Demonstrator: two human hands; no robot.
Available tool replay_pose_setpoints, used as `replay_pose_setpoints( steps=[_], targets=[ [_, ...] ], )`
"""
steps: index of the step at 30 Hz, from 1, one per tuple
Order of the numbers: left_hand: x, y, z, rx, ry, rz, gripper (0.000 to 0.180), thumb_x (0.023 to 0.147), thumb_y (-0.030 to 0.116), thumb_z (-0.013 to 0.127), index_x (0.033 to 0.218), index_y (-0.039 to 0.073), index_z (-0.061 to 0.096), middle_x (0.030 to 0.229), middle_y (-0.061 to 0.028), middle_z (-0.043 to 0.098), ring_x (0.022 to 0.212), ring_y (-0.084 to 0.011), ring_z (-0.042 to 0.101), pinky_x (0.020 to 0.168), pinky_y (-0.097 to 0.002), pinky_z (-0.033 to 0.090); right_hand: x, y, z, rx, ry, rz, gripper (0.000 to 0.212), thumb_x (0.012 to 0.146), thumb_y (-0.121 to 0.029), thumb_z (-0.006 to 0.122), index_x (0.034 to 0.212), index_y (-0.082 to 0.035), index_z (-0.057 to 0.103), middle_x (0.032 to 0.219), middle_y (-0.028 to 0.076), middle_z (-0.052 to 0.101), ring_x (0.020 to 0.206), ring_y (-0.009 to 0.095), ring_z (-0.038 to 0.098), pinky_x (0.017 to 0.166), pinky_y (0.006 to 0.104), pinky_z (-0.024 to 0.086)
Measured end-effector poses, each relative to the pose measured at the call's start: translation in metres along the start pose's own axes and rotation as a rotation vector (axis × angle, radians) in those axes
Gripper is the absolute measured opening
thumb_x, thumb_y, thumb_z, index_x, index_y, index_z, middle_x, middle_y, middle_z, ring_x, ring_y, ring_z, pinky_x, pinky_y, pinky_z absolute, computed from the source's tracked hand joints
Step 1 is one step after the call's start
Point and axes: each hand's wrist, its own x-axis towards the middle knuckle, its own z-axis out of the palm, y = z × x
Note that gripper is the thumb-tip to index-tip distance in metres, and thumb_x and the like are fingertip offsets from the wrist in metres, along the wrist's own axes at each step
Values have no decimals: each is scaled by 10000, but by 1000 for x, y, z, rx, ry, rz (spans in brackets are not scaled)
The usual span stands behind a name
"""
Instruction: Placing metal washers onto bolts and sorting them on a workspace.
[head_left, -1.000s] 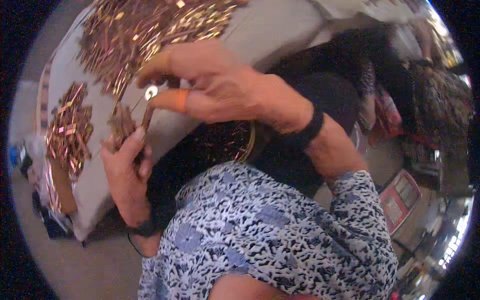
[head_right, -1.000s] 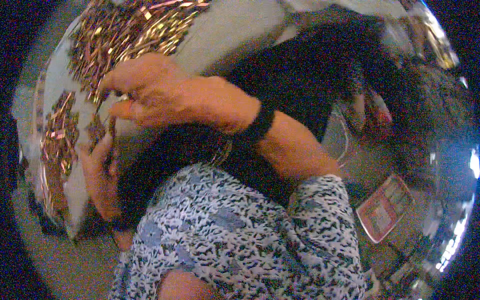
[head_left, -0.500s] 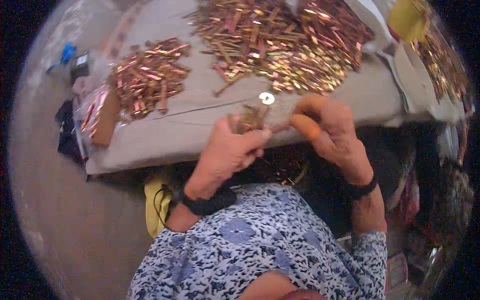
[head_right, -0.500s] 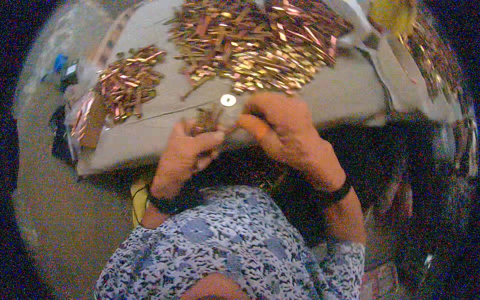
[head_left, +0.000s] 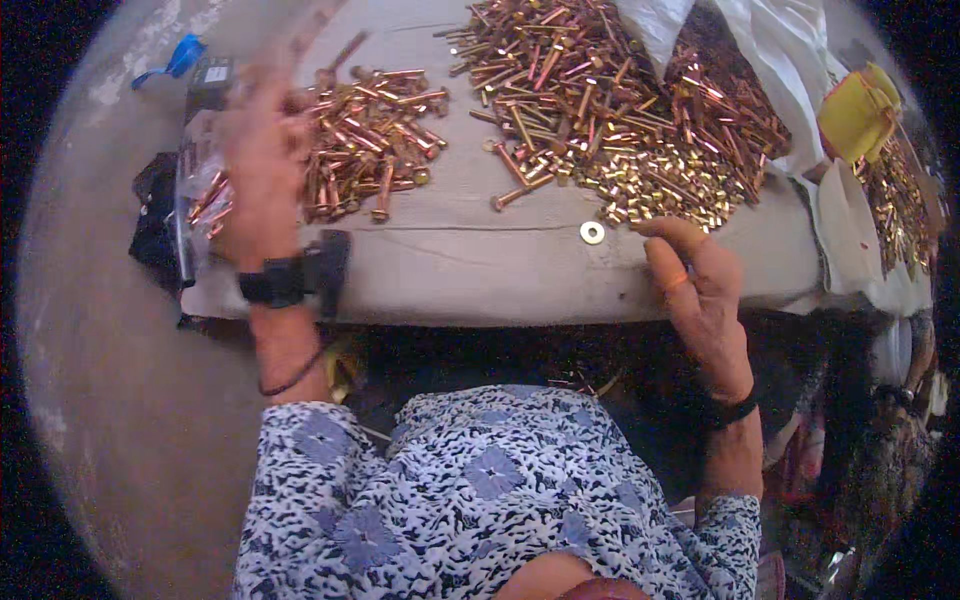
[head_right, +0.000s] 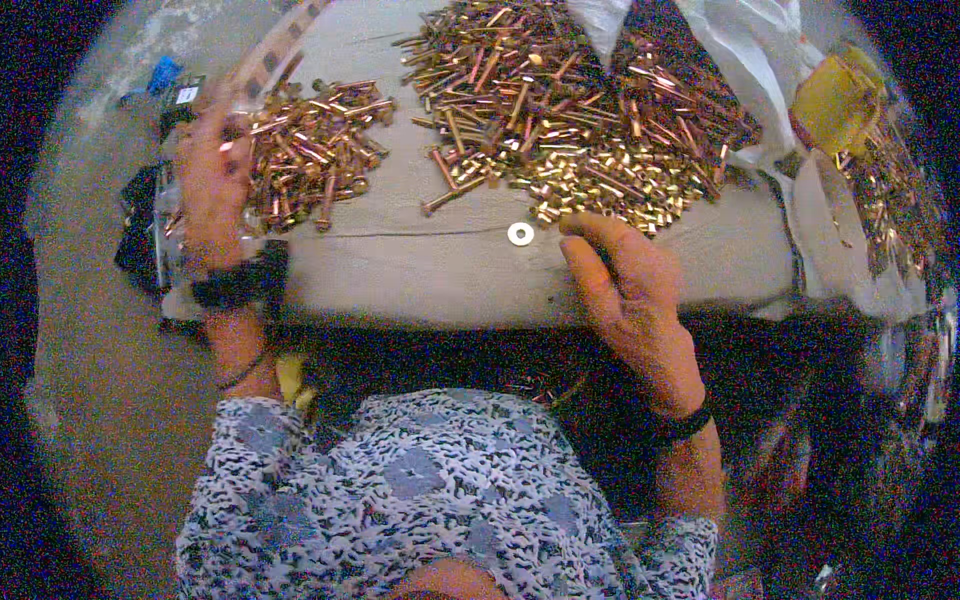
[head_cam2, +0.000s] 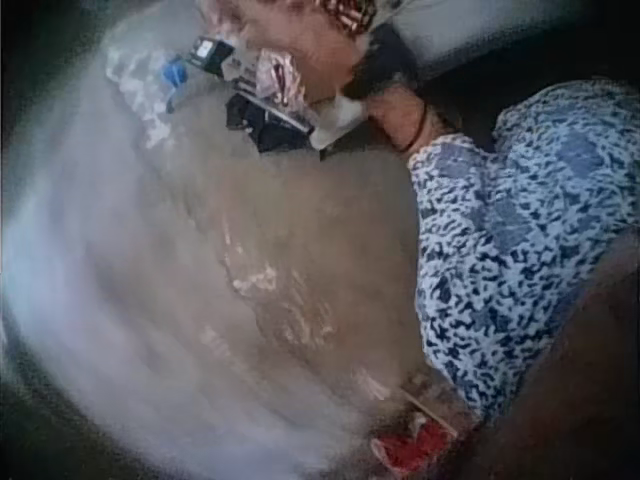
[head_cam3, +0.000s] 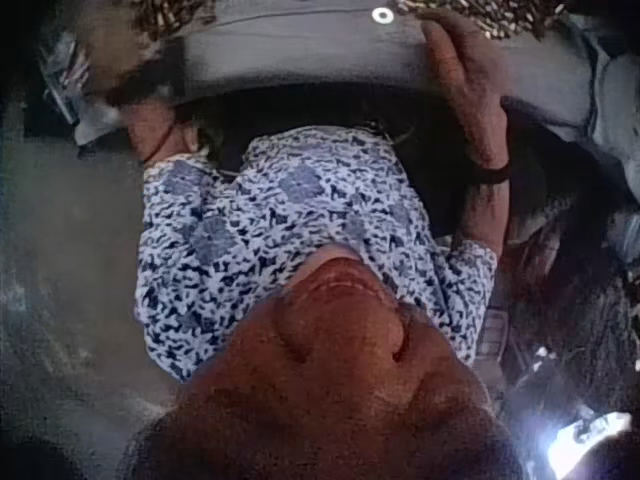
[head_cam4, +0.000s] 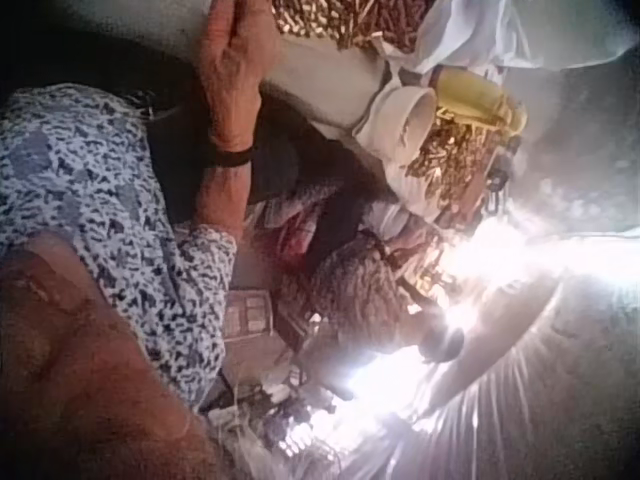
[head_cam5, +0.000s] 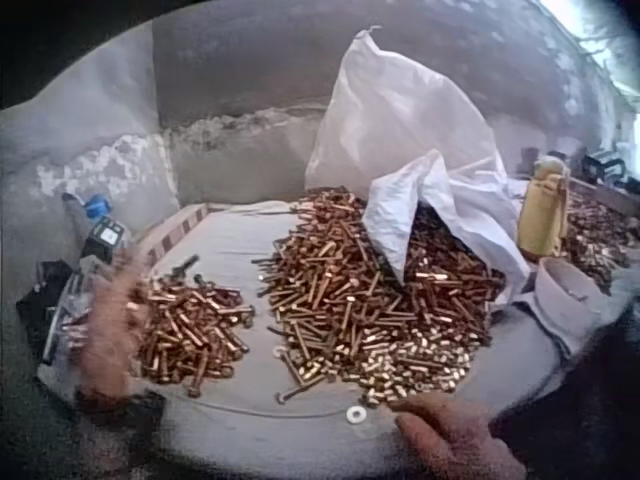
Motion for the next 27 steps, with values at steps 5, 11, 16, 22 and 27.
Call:
replay_pose_setpoints(
  steps=[5, 11, 16, 22, 27],
  targets=[
    [-45, 5, 10, 85, 24, -53, 141, 779, 230, 610, 793, 107, 542, 577, 4, 513, 369, -42, 384, 309, -177, 243, 8, 6, -2, -164, 40, -68, 200, 816, -131, 570, 970, -6, 587, 822, 85, 617, 704, 155, 574, 644, 269, 449],
    [-123, -21, 55, 3, -426, -446, 179, 791, 210, 600, 742, 56, 522, 580, -27, 543, 345, -43, 389, 293, -185, 250, 17, 2, 28, -492, -77, -286, 134, 740, -168, 593, 810, -79, 522, 668, 97, 507, 586, 301, 550, 498, 406, 442],
    [-151, -21, 76, -100, -638, -530, 150, 815, 158, 581, 772, 23, 531, 604, -41, 566, 358, -42, 402, 308, -190, 281, 21, 7, 31, -544, -113, -227, 104, 749, -121, 589, 830, -75, 544, 692, 103, 535, 595, 302, 561, 495, 391, 444],
    [-159, -21, 86, -14, -667, -497, 141, 817, 154, 566, 783, 26, 520, 593, -37, 562, 356, -41, 394, 314, -194, 291, 17, 12, 37, -570, -14, -216, 122, 769, -92, 585, 872, -59, 529, 715, 123, 551, 588, 320, 560, 491, 398, 436],
    [-162, -24, 90, 6, -666, -472, 141, 812, 147, 562, 787, 35, 481, 589, -40, 559, 354, -42, 385, 308, -191, 285, 11, 3, 35, -344, 30, -159, 103, 768, -138, 553, 837, -66, 529, 770, 140, 548, 667, 333, 560, 537, 429, 443]
  ],
)
